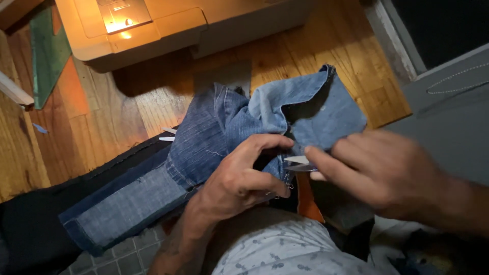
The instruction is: Ripping seams and trimming loose threads from denim fabric using a small hand tool.
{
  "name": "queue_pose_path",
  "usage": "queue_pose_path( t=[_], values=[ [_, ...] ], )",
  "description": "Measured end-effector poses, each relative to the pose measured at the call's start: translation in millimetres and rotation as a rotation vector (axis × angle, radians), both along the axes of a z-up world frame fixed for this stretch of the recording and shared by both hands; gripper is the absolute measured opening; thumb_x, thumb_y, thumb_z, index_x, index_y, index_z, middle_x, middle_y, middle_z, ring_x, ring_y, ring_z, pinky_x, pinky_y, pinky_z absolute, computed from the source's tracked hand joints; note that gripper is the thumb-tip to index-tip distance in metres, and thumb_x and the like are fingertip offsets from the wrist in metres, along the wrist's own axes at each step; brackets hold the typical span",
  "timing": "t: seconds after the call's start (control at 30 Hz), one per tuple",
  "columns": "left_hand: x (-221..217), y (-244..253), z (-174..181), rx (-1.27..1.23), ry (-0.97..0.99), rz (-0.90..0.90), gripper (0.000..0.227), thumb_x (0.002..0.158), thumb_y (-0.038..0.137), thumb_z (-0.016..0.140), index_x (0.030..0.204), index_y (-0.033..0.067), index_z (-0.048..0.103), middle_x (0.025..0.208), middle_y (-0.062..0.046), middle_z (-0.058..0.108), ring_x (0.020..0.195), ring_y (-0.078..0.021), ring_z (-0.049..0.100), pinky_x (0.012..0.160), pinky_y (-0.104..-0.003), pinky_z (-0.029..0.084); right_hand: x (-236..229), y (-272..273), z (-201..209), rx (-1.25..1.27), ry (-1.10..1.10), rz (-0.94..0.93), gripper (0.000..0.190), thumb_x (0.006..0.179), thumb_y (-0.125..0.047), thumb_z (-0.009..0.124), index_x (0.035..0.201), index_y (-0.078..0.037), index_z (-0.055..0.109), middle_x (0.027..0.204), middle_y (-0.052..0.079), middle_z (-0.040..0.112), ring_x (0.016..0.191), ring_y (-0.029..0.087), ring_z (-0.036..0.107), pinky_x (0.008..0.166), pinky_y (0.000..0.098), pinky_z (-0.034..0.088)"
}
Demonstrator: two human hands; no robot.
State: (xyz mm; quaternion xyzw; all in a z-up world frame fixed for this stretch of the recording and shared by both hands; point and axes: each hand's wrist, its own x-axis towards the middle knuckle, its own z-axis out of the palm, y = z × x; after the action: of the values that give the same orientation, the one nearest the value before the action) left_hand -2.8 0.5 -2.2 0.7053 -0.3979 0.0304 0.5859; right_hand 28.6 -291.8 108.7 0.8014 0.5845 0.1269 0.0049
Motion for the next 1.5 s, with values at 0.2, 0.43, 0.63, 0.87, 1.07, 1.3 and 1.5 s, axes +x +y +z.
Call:
queue_pose_path(
  t=[0.2,0.43,0.63,0.87,1.07,1.3,1.5],
  values=[
    [0,-1,-1,-0.055,-0.025,0.024,0.022,0.102,-0.008,0.087,0.113,0.0112,0.087,0.158,-0.030,0.058,0.152,-0.0475,0.065,0.129,-0.056,0.062,-31,-7,-49,0.194,0.323,-0.116,0.021,0.116,-0.010,0.065,0.130,0.004,0.070,0.085,0.012,0.066,0.068,0.028,0.058,0.064,0.0456,0.049],
    [-3,-2,7,-0.035,0.009,0.050,0.021,0.118,0.021,0.069,0.111,0.0112,0.086,0.156,-0.032,0.059,0.150,-0.0483,0.067,0.124,-0.056,0.063,-60,-1,-84,0.565,0.737,-0.459,0.052,0.121,-0.034,0.047,0.149,0.001,0.073,0.104,0.015,0.069,0.093,0.029,0.066,0.084,0.0435,0.052],
    [-5,-4,8,0.033,0.023,0.055,0.016,0.115,0.015,0.073,0.112,0.0075,0.087,0.159,-0.031,0.058,0.154,-0.0473,0.064,0.127,-0.055,0.060,-75,-2,-105,0.525,0.987,-0.645,0.048,0.116,-0.048,0.055,0.131,-0.007,0.077,0.107,0.008,0.080,0.087,0.023,0.081,0.078,0.0371,0.060],
    [-2,-5,13,0.032,-0.039,0.053,0.024,0.119,0.017,0.066,0.113,0.0045,0.085,0.159,-0.033,0.057,0.152,-0.0502,0.065,0.127,-0.061,0.062,-77,14,-99,0.586,0.721,-0.606,0.037,0.108,-0.040,0.077,0.123,-0.006,0.078,0.098,0.005,0.089,0.074,0.023,0.085,0.065,0.0389,0.064],
    [-2,-6,10,0.006,-0.043,0.053,0.022,0.118,0.016,0.067,0.111,0.0029,0.084,0.156,-0.038,0.058,0.149,-0.0530,0.067,0.127,-0.062,0.063,-75,22,-94,0.645,0.724,-0.599,0.029,0.108,-0.033,0.078,0.117,-0.005,0.079,0.086,0.004,0.084,0.065,0.020,0.080,0.059,0.0381,0.061],
    [-5,-8,14,0.026,-0.020,0.080,0.018,0.116,0.013,0.071,0.109,0.0054,0.087,0.157,-0.034,0.059,0.150,-0.0482,0.067,0.130,-0.056,0.060,-80,24,-98,0.652,0.692,-0.666,0.027,0.106,-0.032,0.081,0.117,-0.007,0.080,0.090,0.003,0.086,0.070,0.021,0.082,0.065,0.0378,0.061],
    [-8,-9,14,0.050,-0.006,0.131,0.016,0.114,0.017,0.075,0.110,0.0084,0.088,0.159,-0.031,0.058,0.152,-0.0461,0.066,0.133,-0.054,0.058,-79,28,-94,0.680,0.719,-0.663,0.027,0.108,-0.033,0.078,0.118,-0.009,0.079,0.088,0.002,0.085,0.067,0.022,0.080,0.062,0.0382,0.059]
  ],
)
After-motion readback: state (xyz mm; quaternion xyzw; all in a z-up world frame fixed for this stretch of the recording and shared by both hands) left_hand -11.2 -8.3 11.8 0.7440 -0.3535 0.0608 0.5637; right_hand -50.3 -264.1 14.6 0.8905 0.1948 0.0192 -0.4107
